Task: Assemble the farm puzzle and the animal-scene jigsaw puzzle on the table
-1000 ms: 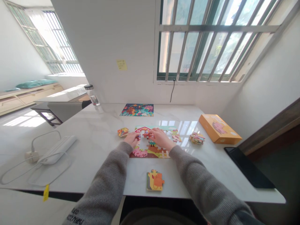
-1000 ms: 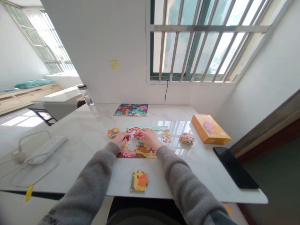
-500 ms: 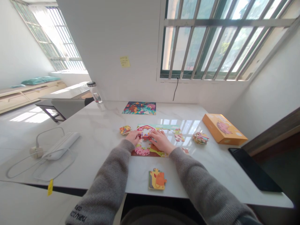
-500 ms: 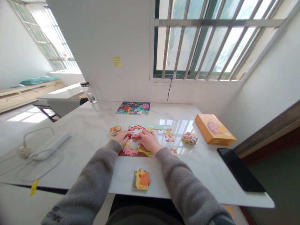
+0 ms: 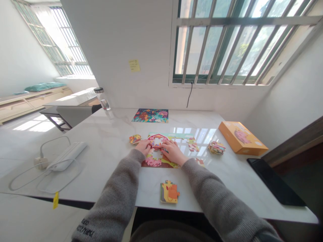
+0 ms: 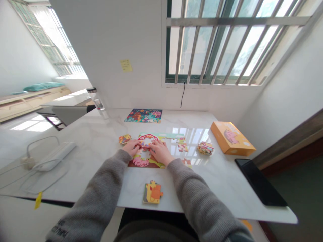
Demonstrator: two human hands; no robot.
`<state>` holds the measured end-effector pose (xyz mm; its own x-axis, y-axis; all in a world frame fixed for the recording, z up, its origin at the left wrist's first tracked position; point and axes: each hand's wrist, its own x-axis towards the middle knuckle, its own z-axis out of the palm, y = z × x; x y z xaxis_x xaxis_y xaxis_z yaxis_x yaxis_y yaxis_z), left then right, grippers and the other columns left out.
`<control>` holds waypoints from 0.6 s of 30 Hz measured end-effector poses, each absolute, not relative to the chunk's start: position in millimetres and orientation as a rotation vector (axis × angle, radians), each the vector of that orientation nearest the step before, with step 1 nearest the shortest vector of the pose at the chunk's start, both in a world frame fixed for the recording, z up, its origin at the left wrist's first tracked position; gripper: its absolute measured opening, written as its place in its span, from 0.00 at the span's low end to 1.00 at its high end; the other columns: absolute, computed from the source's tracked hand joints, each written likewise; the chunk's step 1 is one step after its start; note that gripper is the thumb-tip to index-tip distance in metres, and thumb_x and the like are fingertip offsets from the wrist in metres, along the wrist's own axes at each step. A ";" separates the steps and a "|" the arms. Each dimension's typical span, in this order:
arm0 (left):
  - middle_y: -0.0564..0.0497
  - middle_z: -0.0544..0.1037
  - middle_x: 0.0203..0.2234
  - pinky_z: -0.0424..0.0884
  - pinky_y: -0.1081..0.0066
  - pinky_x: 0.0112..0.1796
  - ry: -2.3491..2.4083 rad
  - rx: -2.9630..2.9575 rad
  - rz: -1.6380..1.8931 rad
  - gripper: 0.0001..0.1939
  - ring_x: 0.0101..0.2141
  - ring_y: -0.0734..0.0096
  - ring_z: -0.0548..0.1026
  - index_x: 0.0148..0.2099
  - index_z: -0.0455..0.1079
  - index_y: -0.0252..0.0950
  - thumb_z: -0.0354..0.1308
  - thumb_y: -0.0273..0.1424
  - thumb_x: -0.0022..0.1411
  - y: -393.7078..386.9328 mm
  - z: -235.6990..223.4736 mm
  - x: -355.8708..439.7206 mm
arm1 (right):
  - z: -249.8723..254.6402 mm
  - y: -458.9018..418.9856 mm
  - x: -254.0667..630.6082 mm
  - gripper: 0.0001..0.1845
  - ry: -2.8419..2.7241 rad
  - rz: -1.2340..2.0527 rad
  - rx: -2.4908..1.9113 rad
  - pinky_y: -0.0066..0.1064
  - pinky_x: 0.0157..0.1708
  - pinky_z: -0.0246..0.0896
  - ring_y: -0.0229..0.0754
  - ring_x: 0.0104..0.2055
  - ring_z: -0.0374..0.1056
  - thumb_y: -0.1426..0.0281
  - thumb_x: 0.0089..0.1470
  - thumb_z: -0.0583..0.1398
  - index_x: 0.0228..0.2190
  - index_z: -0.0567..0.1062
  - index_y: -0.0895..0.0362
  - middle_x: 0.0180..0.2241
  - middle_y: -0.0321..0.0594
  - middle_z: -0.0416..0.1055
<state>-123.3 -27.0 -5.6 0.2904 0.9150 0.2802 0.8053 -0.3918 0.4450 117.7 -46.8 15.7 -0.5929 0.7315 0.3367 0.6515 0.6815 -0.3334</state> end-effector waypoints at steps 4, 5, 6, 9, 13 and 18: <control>0.45 0.78 0.40 0.70 0.58 0.53 1.576 2.342 0.725 0.13 0.44 0.61 0.75 0.35 0.75 0.35 0.48 0.22 0.60 -26.3 -5.0 -124.2 | 14.4 -45.0 115.0 0.12 -2.437 0.244 -1.104 0.44 0.52 0.54 0.50 0.53 0.61 0.69 0.62 0.60 0.47 0.76 0.50 0.49 0.43 0.71; 0.45 0.78 0.39 0.70 0.59 0.53 1.573 2.343 0.723 0.13 0.43 0.61 0.75 0.35 0.75 0.35 0.48 0.21 0.59 -26.0 -5.0 -124.5 | 14.1 -44.2 114.2 0.12 -2.439 0.242 -1.108 0.44 0.52 0.54 0.51 0.53 0.61 0.69 0.62 0.60 0.47 0.76 0.50 0.50 0.43 0.71; 0.46 0.78 0.39 0.70 0.59 0.52 1.569 2.344 0.727 0.13 0.43 0.61 0.75 0.35 0.75 0.35 0.48 0.21 0.59 -25.7 -5.0 -124.7 | 13.8 -43.3 113.4 0.12 -2.440 0.242 -1.110 0.44 0.52 0.54 0.51 0.53 0.61 0.69 0.62 0.59 0.47 0.76 0.50 0.49 0.43 0.71; 0.47 0.78 0.38 0.71 0.58 0.51 1.563 2.348 0.748 0.13 0.42 0.61 0.75 0.35 0.75 0.36 0.49 0.22 0.59 -25.3 -5.1 -125.0 | 12.6 -40.5 111.7 0.12 -2.441 0.246 -1.111 0.45 0.53 0.54 0.50 0.53 0.61 0.70 0.62 0.59 0.47 0.76 0.49 0.49 0.43 0.71; 0.45 0.78 0.38 0.71 0.57 0.50 1.566 2.347 0.747 0.11 0.42 0.60 0.75 0.35 0.75 0.36 0.50 0.24 0.60 -26.5 -4.6 -124.7 | 13.3 -40.1 111.1 0.12 -2.444 0.247 -1.114 0.45 0.52 0.54 0.51 0.53 0.61 0.70 0.62 0.59 0.47 0.76 0.49 0.49 0.42 0.72; 0.46 0.78 0.39 0.71 0.57 0.51 1.563 2.357 0.767 0.11 0.43 0.60 0.75 0.36 0.76 0.36 0.51 0.26 0.60 -29.2 -2.8 -123.7 | 17.2 -43.3 111.8 0.11 -2.434 0.218 -1.112 0.44 0.52 0.54 0.51 0.52 0.62 0.71 0.62 0.59 0.46 0.76 0.51 0.49 0.43 0.71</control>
<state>-123.7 -29.2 -2.8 0.3018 0.9033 0.3049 0.7936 -0.4153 0.4448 111.8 -43.3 17.2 -0.5723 0.7480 0.3361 0.6765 0.6623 -0.3220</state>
